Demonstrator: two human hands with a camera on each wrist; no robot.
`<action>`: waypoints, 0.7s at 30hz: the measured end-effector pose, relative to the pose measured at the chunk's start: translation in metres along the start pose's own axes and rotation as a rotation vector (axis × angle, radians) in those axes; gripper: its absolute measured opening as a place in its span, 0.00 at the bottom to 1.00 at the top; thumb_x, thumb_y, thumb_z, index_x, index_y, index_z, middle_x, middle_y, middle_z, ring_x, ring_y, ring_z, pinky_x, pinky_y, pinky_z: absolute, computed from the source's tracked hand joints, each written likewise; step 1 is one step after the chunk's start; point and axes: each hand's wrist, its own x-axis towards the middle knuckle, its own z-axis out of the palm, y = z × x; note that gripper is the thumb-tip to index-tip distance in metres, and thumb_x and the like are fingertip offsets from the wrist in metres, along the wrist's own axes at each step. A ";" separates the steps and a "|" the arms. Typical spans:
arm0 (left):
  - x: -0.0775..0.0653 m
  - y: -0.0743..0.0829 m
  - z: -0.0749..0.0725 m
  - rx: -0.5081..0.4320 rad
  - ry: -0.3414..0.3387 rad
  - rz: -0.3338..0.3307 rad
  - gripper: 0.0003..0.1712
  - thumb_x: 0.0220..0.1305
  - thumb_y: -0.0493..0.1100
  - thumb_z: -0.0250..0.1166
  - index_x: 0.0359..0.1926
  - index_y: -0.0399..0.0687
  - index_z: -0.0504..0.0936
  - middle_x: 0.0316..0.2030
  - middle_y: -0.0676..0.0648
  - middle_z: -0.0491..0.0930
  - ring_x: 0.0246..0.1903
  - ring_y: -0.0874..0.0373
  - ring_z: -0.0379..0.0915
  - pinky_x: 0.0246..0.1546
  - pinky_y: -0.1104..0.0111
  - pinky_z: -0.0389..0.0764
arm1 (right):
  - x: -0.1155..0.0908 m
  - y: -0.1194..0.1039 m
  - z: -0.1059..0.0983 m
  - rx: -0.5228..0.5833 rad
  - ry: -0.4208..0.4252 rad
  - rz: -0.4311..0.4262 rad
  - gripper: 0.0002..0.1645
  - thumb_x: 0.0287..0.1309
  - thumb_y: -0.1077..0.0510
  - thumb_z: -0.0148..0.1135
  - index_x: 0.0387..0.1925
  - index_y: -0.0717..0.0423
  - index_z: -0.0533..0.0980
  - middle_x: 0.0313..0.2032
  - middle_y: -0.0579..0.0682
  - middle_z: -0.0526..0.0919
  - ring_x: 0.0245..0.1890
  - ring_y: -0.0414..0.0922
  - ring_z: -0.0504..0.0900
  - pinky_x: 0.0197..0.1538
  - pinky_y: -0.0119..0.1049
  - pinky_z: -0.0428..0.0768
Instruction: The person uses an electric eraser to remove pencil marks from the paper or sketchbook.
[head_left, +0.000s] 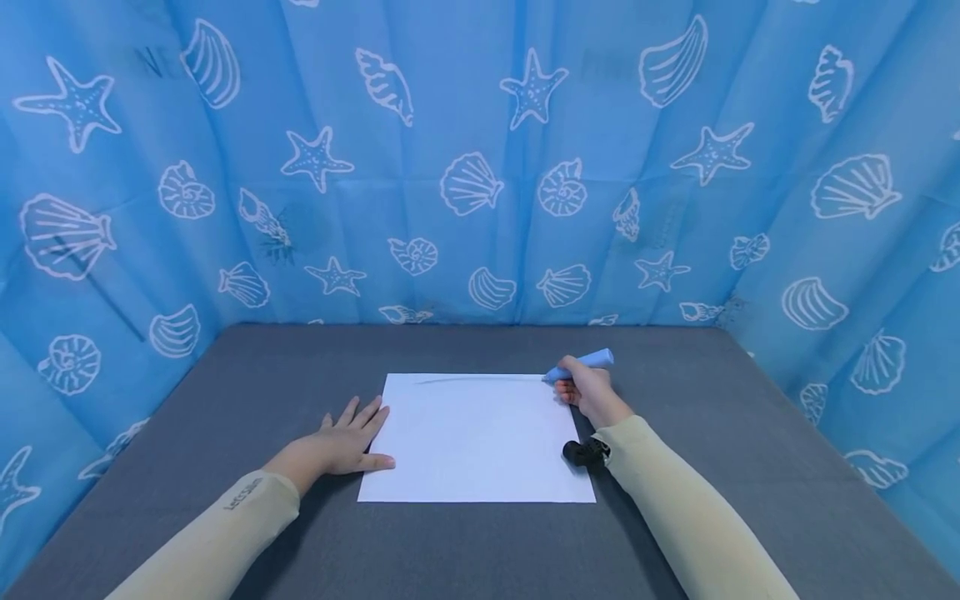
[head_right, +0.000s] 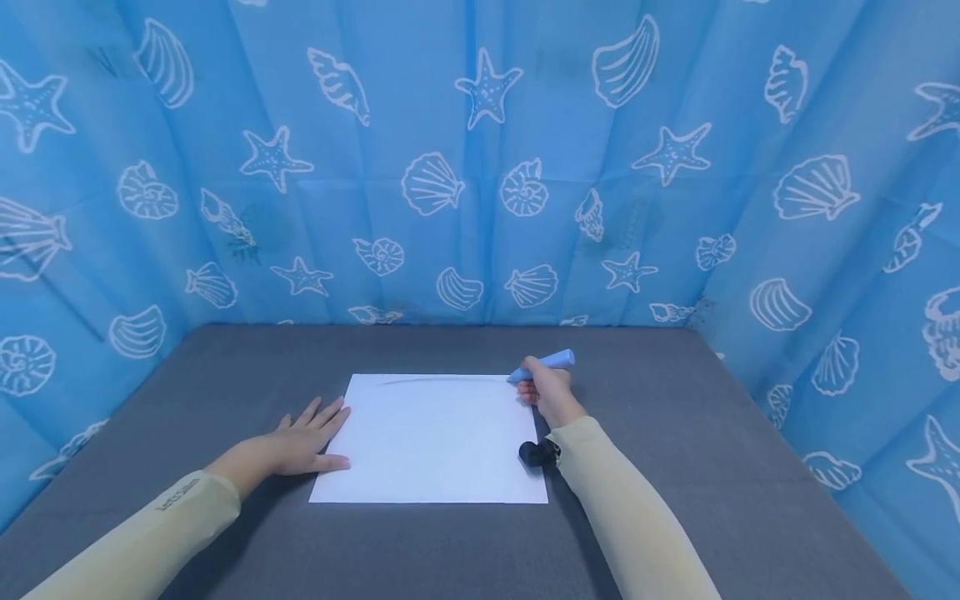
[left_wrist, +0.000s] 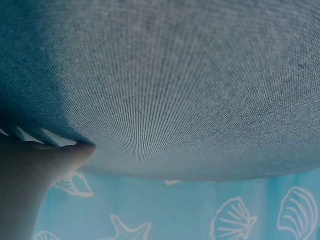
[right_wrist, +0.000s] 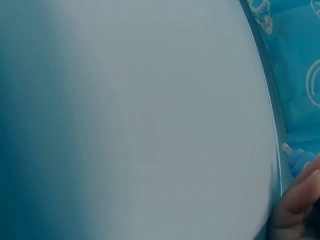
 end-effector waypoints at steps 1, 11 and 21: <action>0.000 0.001 -0.001 -0.002 -0.001 0.001 0.60 0.59 0.77 0.51 0.76 0.40 0.45 0.76 0.37 0.37 0.72 0.32 0.25 0.62 0.32 0.35 | 0.000 0.000 0.000 -0.014 0.008 -0.002 0.11 0.60 0.58 0.58 0.27 0.63 0.73 0.16 0.48 0.75 0.14 0.37 0.73 0.22 0.27 0.75; -0.001 0.005 -0.004 0.015 0.001 -0.011 0.57 0.62 0.72 0.54 0.76 0.40 0.47 0.75 0.36 0.40 0.72 0.31 0.28 0.62 0.31 0.38 | 0.001 0.001 0.002 -0.085 -0.004 -0.018 0.12 0.60 0.57 0.59 0.28 0.63 0.73 0.16 0.48 0.74 0.13 0.37 0.72 0.21 0.27 0.74; 0.000 0.005 -0.003 0.009 -0.017 -0.014 0.57 0.62 0.73 0.53 0.76 0.40 0.46 0.76 0.37 0.39 0.72 0.32 0.27 0.62 0.31 0.37 | 0.001 0.001 0.001 -0.077 -0.023 -0.021 0.13 0.61 0.57 0.58 0.26 0.63 0.73 0.15 0.48 0.74 0.13 0.37 0.73 0.21 0.27 0.76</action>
